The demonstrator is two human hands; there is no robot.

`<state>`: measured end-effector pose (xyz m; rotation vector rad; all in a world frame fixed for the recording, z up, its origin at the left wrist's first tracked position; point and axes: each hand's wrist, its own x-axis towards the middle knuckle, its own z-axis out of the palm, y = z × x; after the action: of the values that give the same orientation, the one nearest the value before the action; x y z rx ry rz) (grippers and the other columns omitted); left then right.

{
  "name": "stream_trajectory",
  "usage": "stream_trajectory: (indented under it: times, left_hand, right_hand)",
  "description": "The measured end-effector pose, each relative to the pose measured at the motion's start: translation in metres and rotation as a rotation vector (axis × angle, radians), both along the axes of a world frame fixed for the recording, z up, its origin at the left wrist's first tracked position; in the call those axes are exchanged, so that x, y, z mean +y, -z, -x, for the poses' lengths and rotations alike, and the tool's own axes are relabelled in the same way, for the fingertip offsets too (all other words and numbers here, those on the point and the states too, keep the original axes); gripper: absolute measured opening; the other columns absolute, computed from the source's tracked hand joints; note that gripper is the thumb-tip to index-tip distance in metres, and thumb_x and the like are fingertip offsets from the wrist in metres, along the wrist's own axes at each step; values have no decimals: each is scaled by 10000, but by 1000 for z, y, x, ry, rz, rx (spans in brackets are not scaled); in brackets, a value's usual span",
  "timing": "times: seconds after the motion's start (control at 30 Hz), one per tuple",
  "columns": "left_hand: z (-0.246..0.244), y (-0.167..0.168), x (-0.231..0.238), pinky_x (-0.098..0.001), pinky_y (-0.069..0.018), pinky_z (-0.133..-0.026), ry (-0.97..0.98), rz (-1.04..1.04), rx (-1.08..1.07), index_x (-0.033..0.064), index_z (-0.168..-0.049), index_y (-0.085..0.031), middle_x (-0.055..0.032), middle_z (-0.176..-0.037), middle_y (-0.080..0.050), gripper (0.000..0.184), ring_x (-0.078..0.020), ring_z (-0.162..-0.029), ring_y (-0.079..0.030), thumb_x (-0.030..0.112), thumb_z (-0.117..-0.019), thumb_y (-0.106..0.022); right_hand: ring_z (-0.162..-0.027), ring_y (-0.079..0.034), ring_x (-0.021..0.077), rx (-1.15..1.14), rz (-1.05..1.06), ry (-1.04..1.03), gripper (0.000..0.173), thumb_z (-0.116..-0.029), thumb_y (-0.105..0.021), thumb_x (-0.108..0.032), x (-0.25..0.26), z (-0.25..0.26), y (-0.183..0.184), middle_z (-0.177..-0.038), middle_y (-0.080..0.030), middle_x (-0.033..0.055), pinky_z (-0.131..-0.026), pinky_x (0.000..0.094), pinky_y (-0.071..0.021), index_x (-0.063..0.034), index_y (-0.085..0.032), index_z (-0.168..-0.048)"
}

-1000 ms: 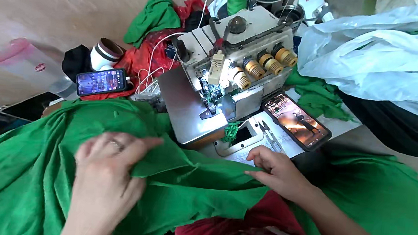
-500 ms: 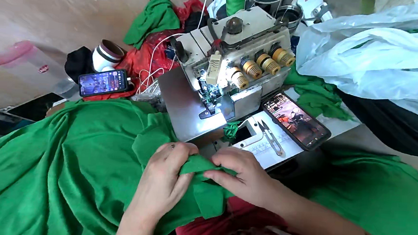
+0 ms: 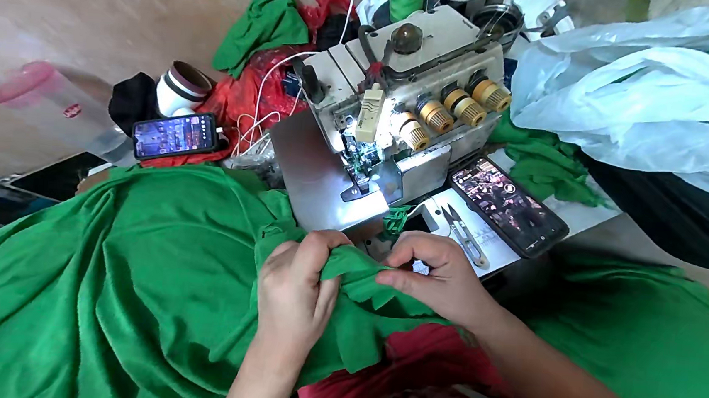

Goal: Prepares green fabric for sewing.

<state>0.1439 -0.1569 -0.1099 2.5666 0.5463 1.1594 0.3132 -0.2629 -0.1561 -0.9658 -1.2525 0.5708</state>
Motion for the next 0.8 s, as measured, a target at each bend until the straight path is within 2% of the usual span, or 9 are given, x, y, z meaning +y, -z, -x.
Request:
stream_trajectory:
  times: [0.07, 0.2, 0.37, 0.5, 0.57, 0.63, 0.67, 0.73, 0.8]
  left_hand:
    - [-1, 0, 2, -274, -483, -687, -34, -122, 33, 64, -941, -673, -75, -752, -700, 345, -131, -684, -640, 278, -1083, -443]
    - [-10, 6, 0, -299, -475, -647, -59, -212, 59, 78, -915, -671, -63, -701, -681, 312, -166, -624, -615, 253, -1066, -461]
    - [-21, 10, 0, -316, -466, -606, -118, -236, 110, 81, -916, -694, -46, -656, -663, 228, -176, -590, -614, 195, -1012, -522]
    - [-27, 8, 2, -358, -496, -556, -182, -207, 240, 67, -942, -705, -49, -623, -659, 146, -206, -556, -649, 172, -937, -604]
    - [-30, 7, 3, -367, -489, -540, -191, -182, 273, 63, -936, -701, -52, -614, -647, 135, -211, -553, -647, 167, -913, -617]
    - [-30, 6, 3, -369, -496, -548, -179, -158, 272, 64, -933, -699, -52, -634, -658, 147, -210, -567, -653, 171, -918, -598]
    - [-29, 3, 4, -367, -503, -562, -172, -147, 263, 67, -940, -700, -50, -654, -671, 161, -203, -581, -657, 178, -931, -583]
    - [-23, -7, 11, -374, -520, -591, -166, -116, 229, 72, -973, -704, -48, -704, -689, 190, -185, -609, -655, 187, -946, -555]
    - [-11, -29, 24, -392, -528, -606, -203, -84, 185, 62, -1012, -707, -70, -776, -702, 219, -173, -654, -656, 205, -963, -547]
  right_hand:
    - [-794, -596, -80, -25, 12, -13, 179, -939, -729, -180, -2, -7, 0, -834, -670, -36, -730, 87, -500, -20, -698, -867]
    - [-757, -596, -93, -7, 72, -10, 176, -931, -733, -212, -3, -18, 10, -817, -676, -75, -701, 87, -506, -52, -709, -861]
    - [-811, -636, -87, 79, 156, -34, 112, -968, -675, -212, -4, -20, 23, -874, -710, -139, -752, 118, -542, -117, -732, -956]
    - [-677, -555, -111, 185, 232, -26, 69, -981, -627, -187, -5, -13, 34, -762, -625, -174, -623, 76, -463, -157, -661, -929]
    - [-664, -534, -109, 202, 246, -16, 94, -1007, -586, -186, -4, -13, 37, -753, -596, -168, -618, 75, -450, -155, -636, -934]
    - [-708, -556, -96, 194, 218, -18, 86, -1023, -563, -186, -4, -15, 37, -798, -613, -149, -655, 96, -474, -134, -622, -987]
    - [-772, -585, -87, 148, 194, -32, 131, -1027, -570, -228, -5, -16, 36, -863, -642, -128, -704, 114, -500, -106, -609, -1053]
    - [-920, -639, -61, 23, 177, -93, 420, -1002, -601, -407, -7, -16, 33, -1003, -699, -67, -812, 159, -545, -39, -563, -1200]
    - [-1031, -666, -5, -63, 219, -177, 645, -938, -663, -514, -10, -13, 29, -1122, -718, 16, -896, 224, -574, 2, -555, -1310]
